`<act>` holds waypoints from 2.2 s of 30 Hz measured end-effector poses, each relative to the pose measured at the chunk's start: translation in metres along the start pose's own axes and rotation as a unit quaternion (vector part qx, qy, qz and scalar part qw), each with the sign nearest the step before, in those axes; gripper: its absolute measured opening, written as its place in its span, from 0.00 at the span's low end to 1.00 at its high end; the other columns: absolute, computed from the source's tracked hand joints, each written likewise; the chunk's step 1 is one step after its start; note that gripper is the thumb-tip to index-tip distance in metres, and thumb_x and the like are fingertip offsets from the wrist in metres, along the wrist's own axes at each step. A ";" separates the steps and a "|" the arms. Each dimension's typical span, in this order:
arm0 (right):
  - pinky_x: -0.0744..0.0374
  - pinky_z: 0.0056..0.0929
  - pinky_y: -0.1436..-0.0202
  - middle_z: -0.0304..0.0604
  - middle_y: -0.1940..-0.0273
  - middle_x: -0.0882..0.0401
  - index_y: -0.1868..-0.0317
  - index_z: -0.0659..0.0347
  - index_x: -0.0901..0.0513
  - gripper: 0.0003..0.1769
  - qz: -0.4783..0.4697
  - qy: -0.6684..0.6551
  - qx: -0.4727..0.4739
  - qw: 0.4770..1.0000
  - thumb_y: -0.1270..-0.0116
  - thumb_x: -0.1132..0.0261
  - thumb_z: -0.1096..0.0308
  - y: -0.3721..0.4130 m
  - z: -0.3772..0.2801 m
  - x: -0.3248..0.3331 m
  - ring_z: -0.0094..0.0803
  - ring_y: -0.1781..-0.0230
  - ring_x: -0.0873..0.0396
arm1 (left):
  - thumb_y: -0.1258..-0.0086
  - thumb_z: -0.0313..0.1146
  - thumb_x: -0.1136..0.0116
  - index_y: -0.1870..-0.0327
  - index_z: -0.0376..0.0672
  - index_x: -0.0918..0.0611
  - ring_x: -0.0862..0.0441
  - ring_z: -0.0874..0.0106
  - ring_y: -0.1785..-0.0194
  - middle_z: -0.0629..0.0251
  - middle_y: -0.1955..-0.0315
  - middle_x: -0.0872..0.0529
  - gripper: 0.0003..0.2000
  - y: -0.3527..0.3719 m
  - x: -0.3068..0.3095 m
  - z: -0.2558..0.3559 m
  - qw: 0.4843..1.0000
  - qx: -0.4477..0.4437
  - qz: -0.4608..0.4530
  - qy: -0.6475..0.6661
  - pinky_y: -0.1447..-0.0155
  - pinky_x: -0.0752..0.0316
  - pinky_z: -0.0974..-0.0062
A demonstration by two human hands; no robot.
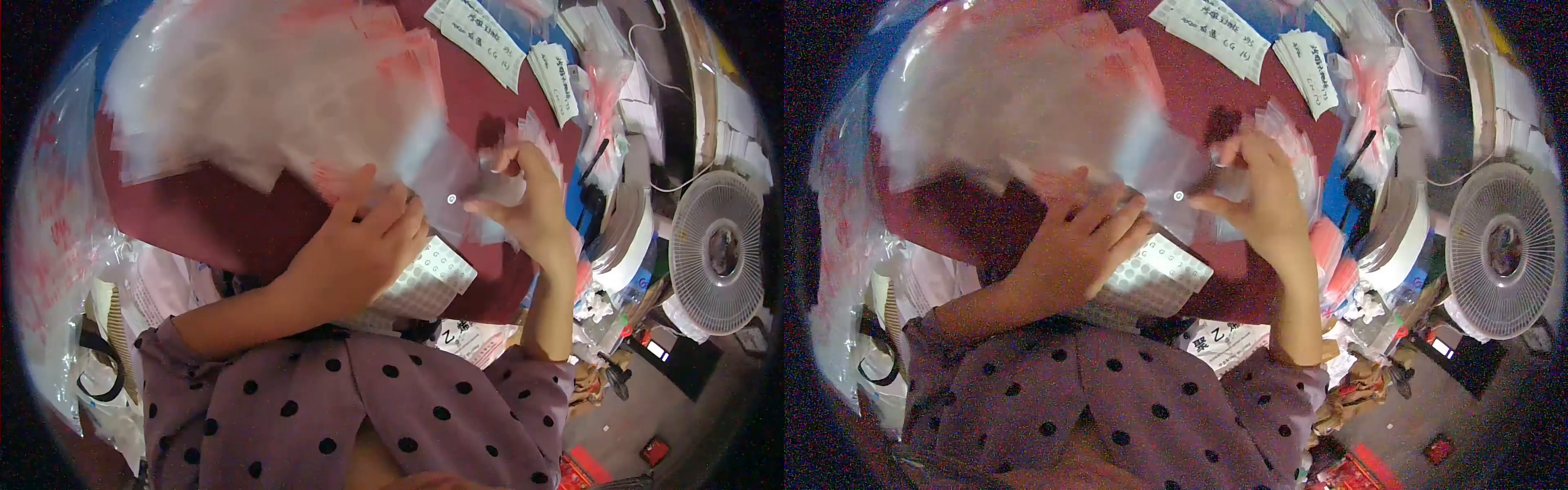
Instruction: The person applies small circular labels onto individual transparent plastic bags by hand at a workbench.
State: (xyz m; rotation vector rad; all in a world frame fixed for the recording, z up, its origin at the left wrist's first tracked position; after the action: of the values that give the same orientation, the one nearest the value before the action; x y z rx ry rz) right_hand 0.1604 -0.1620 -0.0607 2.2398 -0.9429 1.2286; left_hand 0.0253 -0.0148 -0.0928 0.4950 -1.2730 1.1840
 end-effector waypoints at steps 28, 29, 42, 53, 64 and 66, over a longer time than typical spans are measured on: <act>0.26 0.38 0.55 0.45 0.57 0.25 0.57 0.61 0.22 0.19 0.063 0.063 0.104 0.991 0.51 0.32 0.67 0.049 -0.035 -0.031 0.44 0.57 0.27 | 0.43 0.35 0.44 0.49 0.50 0.23 0.37 0.64 0.33 0.64 0.42 0.28 0.18 -0.006 0.007 0.007 0.994 -0.041 -0.098 0.009 0.30 0.50 0.51; 0.26 0.38 0.55 0.45 0.57 0.25 0.57 0.61 0.22 0.19 0.071 0.064 0.104 0.990 0.53 0.32 0.68 0.051 -0.036 -0.031 0.44 0.57 0.27 | 0.42 0.35 0.46 0.51 0.49 0.22 0.35 0.66 0.35 0.63 0.44 0.26 0.16 -0.007 0.003 0.007 0.996 -0.045 -0.080 0.018 0.31 0.51 0.48; 0.25 0.34 0.53 0.41 0.62 0.26 0.64 0.57 0.22 0.12 0.085 0.059 0.150 0.983 0.53 0.37 0.67 0.066 -0.035 -0.036 0.38 0.55 0.27 | 0.44 0.34 0.43 0.55 0.57 0.20 0.33 0.67 0.41 0.67 0.48 0.25 0.14 -0.016 0.011 0.007 0.992 -0.094 -0.084 0.005 0.35 0.59 0.33; 0.29 0.35 0.62 0.42 0.69 0.26 0.71 0.59 0.26 0.05 0.137 0.122 0.114 0.976 0.49 0.41 0.69 0.073 -0.035 -0.040 0.38 0.64 0.26 | 0.37 0.38 0.52 0.48 0.57 0.21 0.32 0.67 0.40 0.59 0.50 0.25 0.16 -0.021 0.014 0.020 0.954 -0.217 -0.145 -0.150 0.39 0.58 0.25; 0.30 0.36 0.61 0.43 0.71 0.27 0.71 0.59 0.26 0.05 0.170 0.093 0.064 0.979 0.44 0.39 0.68 0.079 -0.032 -0.046 0.40 0.65 0.27 | 0.40 0.38 0.48 0.49 0.54 0.21 0.37 0.61 0.36 0.58 0.47 0.27 0.17 -0.018 0.009 0.018 0.972 -0.191 -0.114 -0.074 0.36 0.56 0.32; 0.30 0.36 0.61 0.43 0.71 0.27 0.71 0.59 0.26 0.06 0.187 0.102 0.058 0.975 0.44 0.39 0.67 0.080 -0.031 -0.047 0.40 0.65 0.27 | 0.41 0.37 0.47 0.49 0.51 0.22 0.37 0.59 0.36 0.56 0.46 0.28 0.17 -0.016 0.005 0.021 0.976 -0.185 -0.102 -0.043 0.34 0.51 0.40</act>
State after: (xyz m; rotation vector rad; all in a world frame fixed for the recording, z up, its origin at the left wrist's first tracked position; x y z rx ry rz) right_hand 0.0661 -0.1803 -0.0820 2.0252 -1.2757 1.6800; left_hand 0.0292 -0.0370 -0.0773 0.3915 -1.4415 0.7384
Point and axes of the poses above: each hand's wrist, its own y-axis away from the middle knuckle, its own x-axis out of the back of the hand, z = x × y, the point moved 4 cm from there along -y, towards the middle knuckle
